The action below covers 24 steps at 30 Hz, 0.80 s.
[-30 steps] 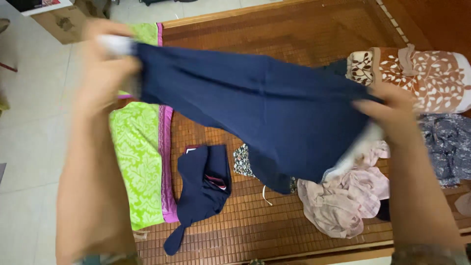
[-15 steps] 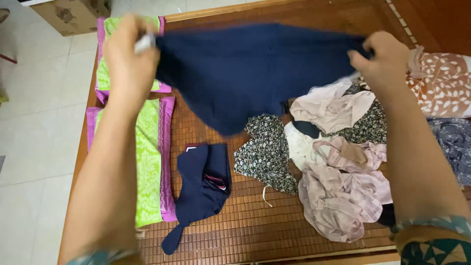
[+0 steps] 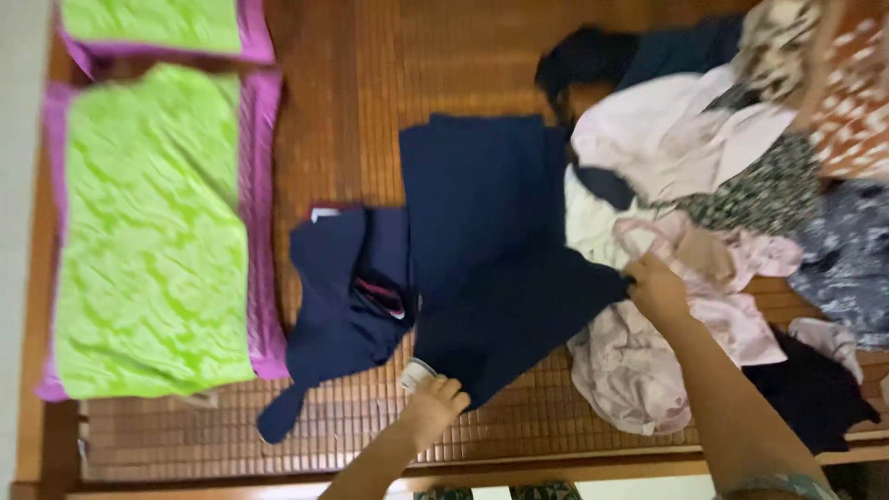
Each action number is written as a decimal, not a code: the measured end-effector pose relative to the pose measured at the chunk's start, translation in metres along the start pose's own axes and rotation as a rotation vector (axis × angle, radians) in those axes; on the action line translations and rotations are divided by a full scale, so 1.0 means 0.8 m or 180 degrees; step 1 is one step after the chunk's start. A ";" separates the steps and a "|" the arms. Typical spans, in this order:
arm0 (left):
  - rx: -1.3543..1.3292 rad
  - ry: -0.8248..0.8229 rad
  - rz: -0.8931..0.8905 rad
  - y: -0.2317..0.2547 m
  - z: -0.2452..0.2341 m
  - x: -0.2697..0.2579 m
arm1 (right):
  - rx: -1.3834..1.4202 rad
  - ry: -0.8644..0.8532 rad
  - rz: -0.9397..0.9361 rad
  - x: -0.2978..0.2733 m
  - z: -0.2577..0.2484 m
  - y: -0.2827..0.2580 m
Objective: Folding various items of clothing and arranging them into a pile on a bed.
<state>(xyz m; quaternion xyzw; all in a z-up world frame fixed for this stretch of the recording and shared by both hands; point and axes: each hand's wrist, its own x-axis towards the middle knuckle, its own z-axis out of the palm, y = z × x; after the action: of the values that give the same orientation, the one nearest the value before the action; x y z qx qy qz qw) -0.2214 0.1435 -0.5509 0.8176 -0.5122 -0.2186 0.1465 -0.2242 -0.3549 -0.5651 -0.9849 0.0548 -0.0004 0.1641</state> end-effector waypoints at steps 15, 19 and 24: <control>-0.0915 0.0025 0.0139 0.066 0.018 -0.007 | 0.1151 0.0211 -0.0829 0.099 0.007 -0.222; -0.1570 0.0349 -0.0048 0.073 -0.027 -0.007 | -0.0420 -0.2197 -0.1412 0.029 -0.008 -0.258; -0.2043 0.0576 -0.0128 0.062 -0.065 0.030 | 0.0428 -0.1696 -0.1797 -0.042 0.099 -0.221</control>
<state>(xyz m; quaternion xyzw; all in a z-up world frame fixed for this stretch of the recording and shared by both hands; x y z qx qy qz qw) -0.2242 0.1013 -0.4876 0.7557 -0.3858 -0.2982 0.4371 -0.2369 -0.1593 -0.5823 -0.9139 -0.2629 0.2066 0.2302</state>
